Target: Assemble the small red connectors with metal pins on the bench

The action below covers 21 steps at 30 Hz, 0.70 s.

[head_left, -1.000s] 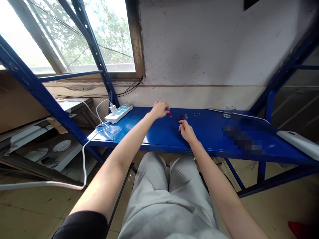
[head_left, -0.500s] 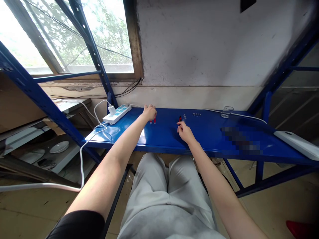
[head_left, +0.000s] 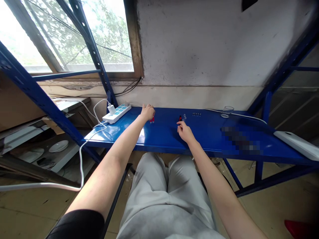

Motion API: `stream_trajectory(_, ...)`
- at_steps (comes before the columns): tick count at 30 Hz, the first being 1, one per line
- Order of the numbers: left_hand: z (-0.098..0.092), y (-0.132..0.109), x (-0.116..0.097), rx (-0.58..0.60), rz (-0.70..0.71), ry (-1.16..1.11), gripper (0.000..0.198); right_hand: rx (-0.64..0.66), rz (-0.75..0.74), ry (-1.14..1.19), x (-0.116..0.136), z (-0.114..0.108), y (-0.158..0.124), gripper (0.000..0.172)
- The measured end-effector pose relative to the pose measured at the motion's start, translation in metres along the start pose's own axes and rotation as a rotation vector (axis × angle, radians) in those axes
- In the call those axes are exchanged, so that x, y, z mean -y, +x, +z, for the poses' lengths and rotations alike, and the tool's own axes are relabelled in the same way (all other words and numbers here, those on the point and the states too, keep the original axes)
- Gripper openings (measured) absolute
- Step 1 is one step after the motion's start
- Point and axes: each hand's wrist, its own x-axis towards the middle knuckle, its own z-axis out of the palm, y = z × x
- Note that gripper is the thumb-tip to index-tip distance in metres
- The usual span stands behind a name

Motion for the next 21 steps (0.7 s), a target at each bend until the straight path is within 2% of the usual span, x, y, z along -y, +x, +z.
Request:
stream_trajectory(12, 0.0032, 0.0016, 0.0009, -0.009, -0.051, -0.111, 0.011, -0.009, 0.005, -0.012, 0.0018, -0.001, -0.0001, 0.03)
stream_trajectory(21, 0.0052, 0.0015, 0.0039, -0.006, -0.062, -0.112, 0.012, -0.001, 0.011, -0.011, 0.0029, -0.0014, -0.0003, 0.031)
